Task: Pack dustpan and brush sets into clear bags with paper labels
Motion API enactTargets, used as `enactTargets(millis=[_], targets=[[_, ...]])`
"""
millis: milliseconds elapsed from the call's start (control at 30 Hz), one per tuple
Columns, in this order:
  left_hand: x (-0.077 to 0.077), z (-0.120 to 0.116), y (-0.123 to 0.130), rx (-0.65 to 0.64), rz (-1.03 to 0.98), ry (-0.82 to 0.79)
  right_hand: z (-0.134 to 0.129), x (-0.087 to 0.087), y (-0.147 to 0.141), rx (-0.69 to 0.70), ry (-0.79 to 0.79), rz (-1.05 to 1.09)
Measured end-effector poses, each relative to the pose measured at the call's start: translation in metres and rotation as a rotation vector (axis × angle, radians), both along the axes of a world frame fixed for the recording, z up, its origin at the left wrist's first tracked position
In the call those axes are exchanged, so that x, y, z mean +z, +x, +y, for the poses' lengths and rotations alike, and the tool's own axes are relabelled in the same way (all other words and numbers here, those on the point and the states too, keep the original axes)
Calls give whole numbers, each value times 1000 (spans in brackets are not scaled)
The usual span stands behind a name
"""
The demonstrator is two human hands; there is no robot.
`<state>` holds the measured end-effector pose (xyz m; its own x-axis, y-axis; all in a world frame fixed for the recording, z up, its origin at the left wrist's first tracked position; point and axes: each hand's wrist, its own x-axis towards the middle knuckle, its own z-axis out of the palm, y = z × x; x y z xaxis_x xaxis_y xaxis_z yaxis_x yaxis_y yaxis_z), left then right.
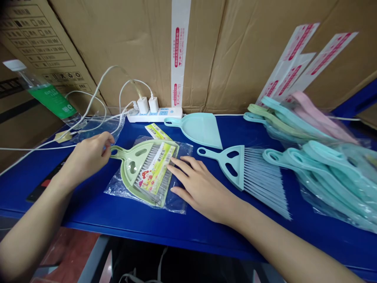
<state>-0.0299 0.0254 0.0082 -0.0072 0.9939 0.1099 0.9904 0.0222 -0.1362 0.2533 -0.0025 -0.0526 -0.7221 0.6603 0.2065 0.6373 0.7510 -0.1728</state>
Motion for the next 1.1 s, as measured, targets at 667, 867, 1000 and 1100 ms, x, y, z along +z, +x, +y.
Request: enactTargets(millis=[667,867,1000,1100], targets=[[2,-2,0,26,-6,-25,1,-3,11,-51,146,-78],[1,-2,-1,9,34,-2,0,-2,12,-49,177,-89],[-5,-3,-1,-59,87,105,0,-2,12,-54,141,-95],[-10,-6,2,-271,3,156,0,-3,12,-54,126,-99]])
